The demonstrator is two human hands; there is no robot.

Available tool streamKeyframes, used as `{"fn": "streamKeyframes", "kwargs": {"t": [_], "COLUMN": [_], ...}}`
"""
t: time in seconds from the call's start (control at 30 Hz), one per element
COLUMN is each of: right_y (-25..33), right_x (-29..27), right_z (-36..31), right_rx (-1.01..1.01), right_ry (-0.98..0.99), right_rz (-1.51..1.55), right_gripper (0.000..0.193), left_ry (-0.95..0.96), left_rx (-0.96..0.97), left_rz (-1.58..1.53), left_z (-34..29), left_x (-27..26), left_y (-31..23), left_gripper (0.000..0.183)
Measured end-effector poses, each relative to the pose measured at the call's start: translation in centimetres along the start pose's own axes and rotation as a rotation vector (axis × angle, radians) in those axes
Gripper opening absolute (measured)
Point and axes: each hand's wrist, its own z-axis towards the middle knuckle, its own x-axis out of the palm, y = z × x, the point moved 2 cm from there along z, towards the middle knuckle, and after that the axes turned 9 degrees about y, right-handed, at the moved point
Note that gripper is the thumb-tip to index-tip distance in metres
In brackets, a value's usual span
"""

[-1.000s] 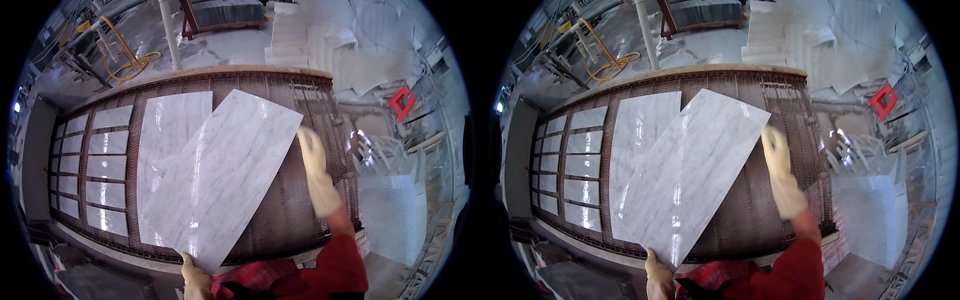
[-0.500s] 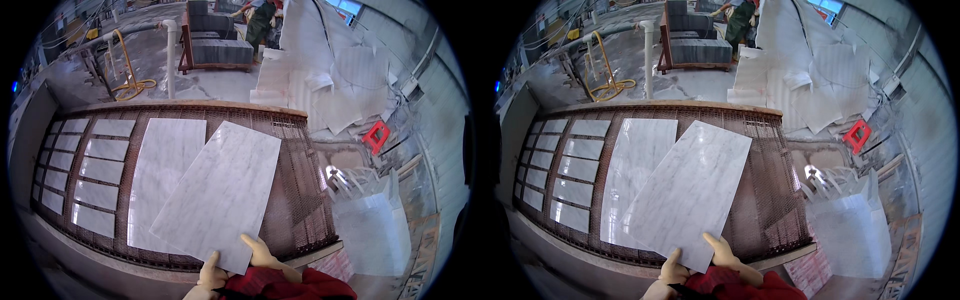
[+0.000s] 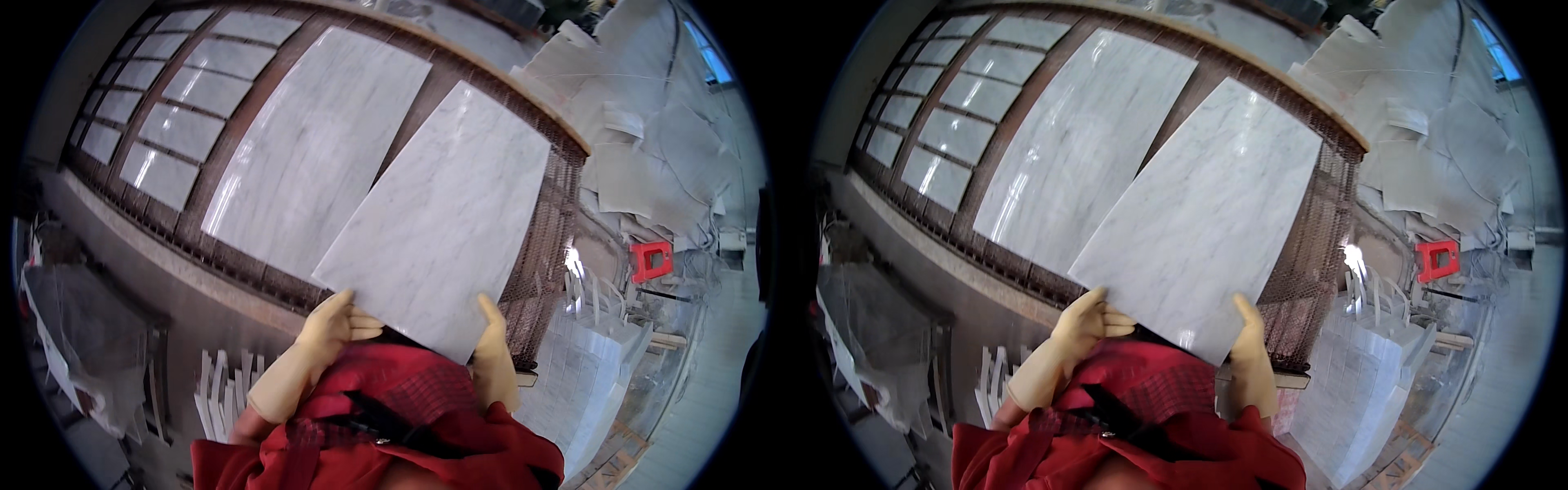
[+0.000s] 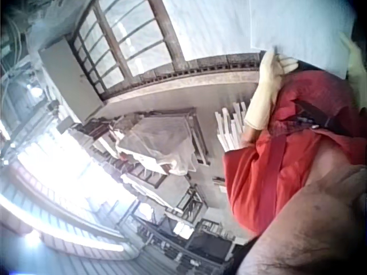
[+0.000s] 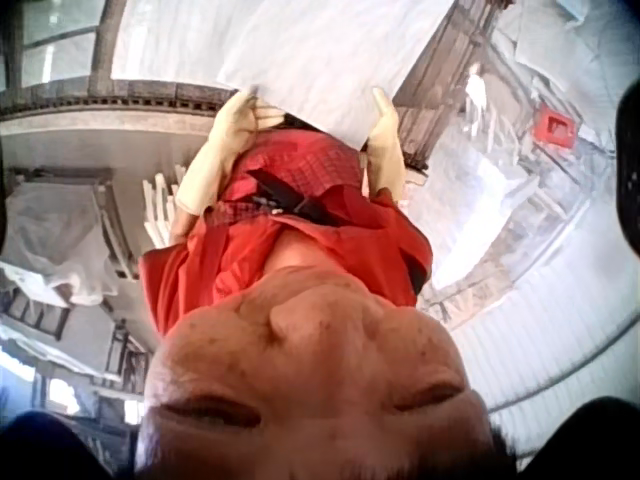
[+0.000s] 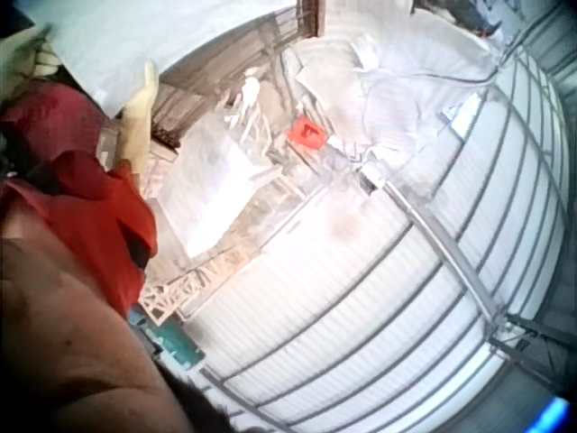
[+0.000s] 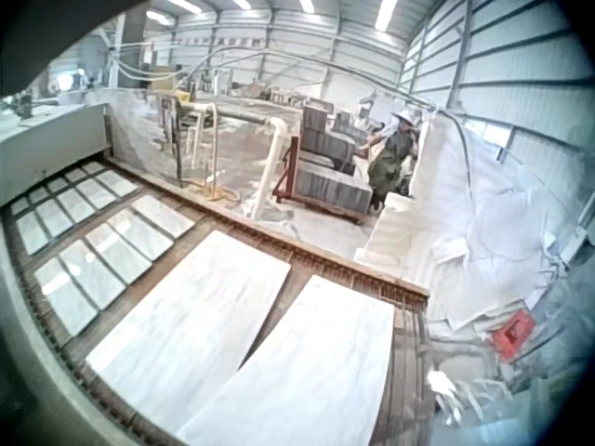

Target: The person picks up rectangular tiles from a stack and places them one by one onto a mesh conveyor belt. They walk to retrieve more tiles and continue arranging them in rows on the belt.

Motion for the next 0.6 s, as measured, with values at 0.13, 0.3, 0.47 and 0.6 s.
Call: {"fn": "streamKeyframes", "kwargs": {"t": [0.13, 0.3, 0.47, 0.6], "right_y": [1.4, 3.0, 1.9, 1.8], "right_x": [-3.2, -6.5, -5.3, -6.7], "right_z": [0.8, 2.0, 3.1, 4.0], "right_rx": [0.003, -0.030, -0.099, -0.164], "right_ry": [-0.016, -0.150, -0.326, -0.372], "right_rz": [-0.044, -0.236, -0.331, -0.409], "right_gripper": [0.062, 0.060, 0.061, 0.059], "left_ry": [-0.002, -0.098, -0.195, -0.218], "left_rx": [-0.149, -0.238, -0.256, -0.340], "left_rz": [0.000, 0.023, 0.134, 0.095], "left_z": [2.3, 4.8, 5.1, 6.5], "left_x": [0.4, 0.5, 1.4, -0.2], "left_y": [2.0, 3.4, 2.8, 4.0], "left_gripper": [0.057, 0.072, 0.082, 0.086]}}
